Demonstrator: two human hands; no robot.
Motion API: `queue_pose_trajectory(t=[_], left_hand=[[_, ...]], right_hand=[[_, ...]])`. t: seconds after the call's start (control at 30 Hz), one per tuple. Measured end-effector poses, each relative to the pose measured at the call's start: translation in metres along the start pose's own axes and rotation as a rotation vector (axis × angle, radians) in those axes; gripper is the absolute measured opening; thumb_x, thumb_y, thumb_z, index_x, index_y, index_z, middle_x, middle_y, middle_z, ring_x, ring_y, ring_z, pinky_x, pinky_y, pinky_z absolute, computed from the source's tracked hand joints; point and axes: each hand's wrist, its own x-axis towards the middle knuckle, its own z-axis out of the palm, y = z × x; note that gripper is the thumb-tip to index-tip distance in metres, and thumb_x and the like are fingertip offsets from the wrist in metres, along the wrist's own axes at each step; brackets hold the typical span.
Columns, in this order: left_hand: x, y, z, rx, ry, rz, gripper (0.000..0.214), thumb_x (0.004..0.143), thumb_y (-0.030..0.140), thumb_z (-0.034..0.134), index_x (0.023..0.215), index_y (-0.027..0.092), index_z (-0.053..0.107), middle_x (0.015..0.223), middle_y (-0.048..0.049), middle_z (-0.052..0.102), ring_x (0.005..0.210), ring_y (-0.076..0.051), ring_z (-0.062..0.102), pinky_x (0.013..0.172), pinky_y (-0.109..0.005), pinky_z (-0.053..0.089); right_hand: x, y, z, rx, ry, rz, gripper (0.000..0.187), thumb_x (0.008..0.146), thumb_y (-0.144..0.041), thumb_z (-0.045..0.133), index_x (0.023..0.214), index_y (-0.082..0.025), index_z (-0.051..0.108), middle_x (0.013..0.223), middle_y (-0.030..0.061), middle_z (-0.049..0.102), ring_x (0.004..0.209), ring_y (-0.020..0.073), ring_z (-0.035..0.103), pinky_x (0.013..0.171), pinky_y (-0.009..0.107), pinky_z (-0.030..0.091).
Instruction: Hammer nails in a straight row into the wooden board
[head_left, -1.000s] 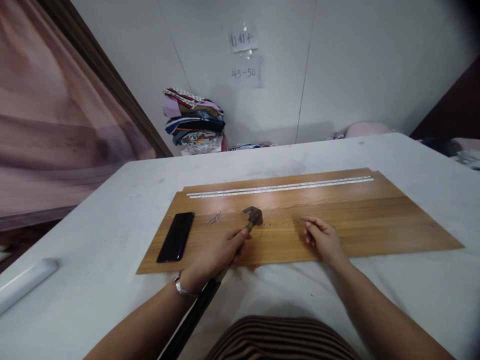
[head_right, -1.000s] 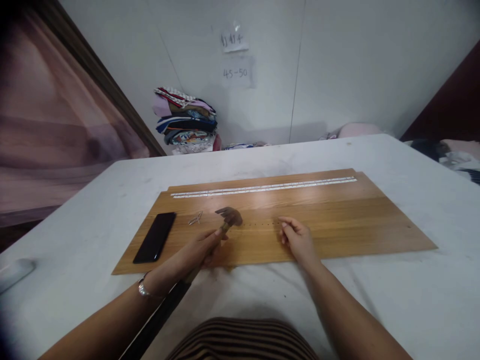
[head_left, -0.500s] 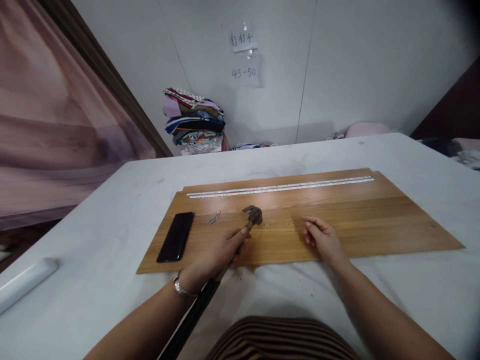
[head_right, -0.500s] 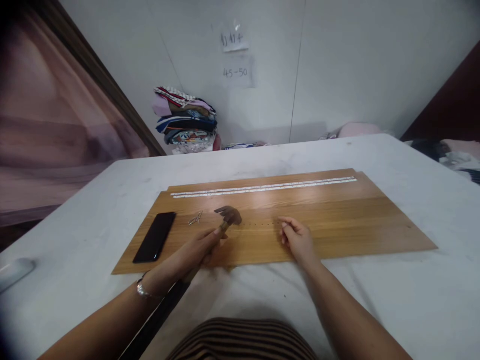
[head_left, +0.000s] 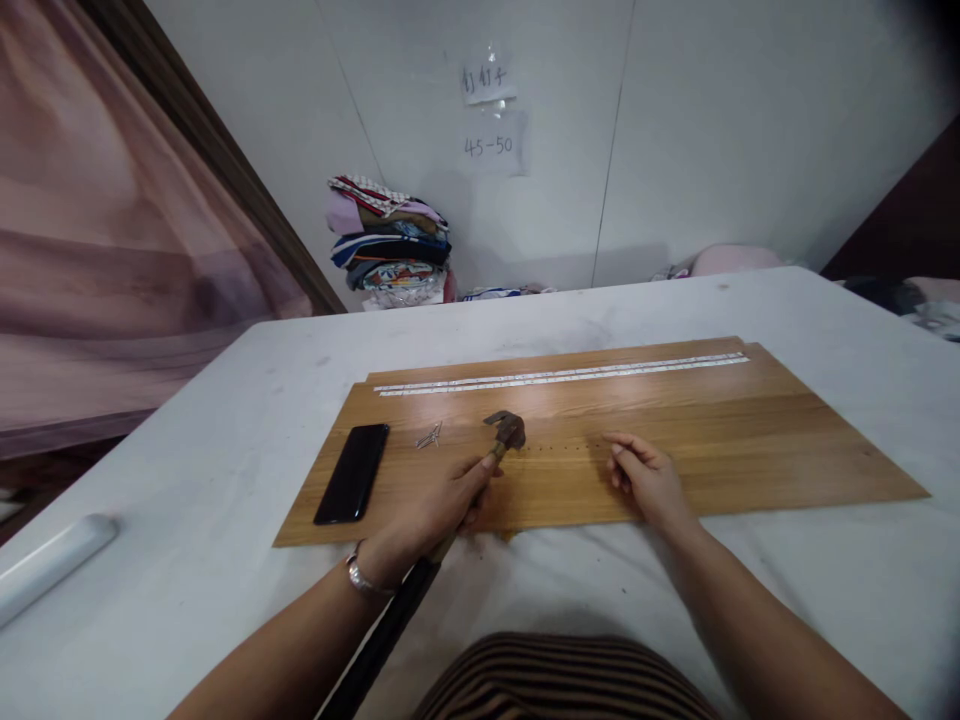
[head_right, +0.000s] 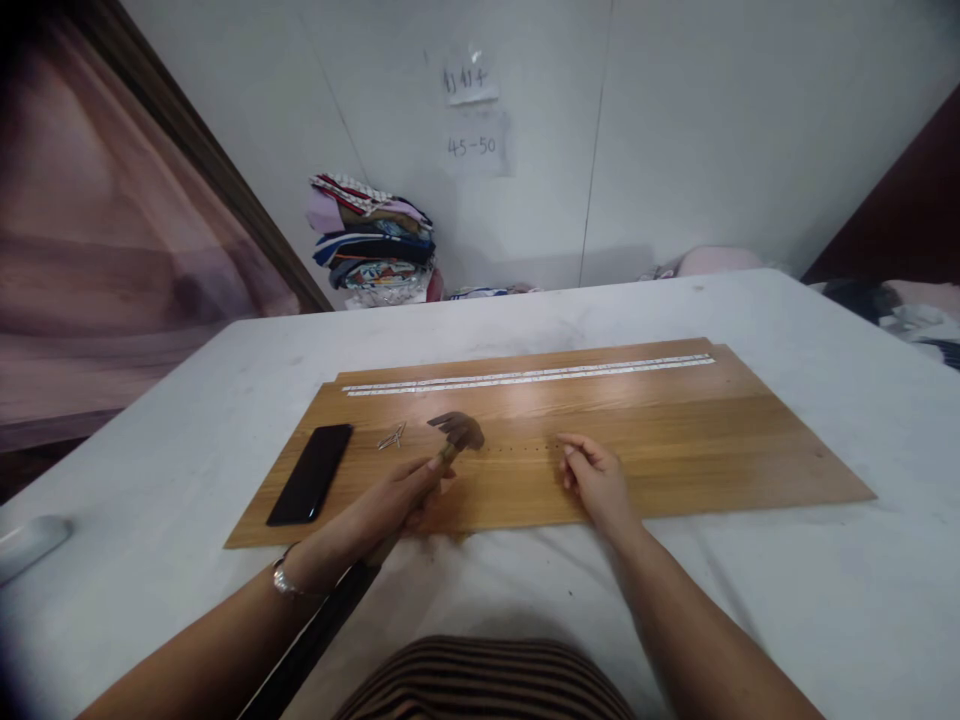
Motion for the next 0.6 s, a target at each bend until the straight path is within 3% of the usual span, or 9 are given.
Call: queue_pose_trajectory(t=[0.6], left_hand=[[0.0012,-0.0009,-0.0007,-0.001,-0.008,0.001,0.065,0.084,0.072,0.038,0.103,0.012,0.057,0.060,0.0054,0.041,0.045,-0.007,0.034,0.042,-0.021,0.029]], right_hand=[[0.0011,0.0029,-0.0011,-0.013,-0.012,-0.015,0.039,0.065,-0.047,0.070,0.089,-0.017,0.069,0.052,-0.0038,0.056,0.039,0.0086,0.045,0.038,0.020,0.031]])
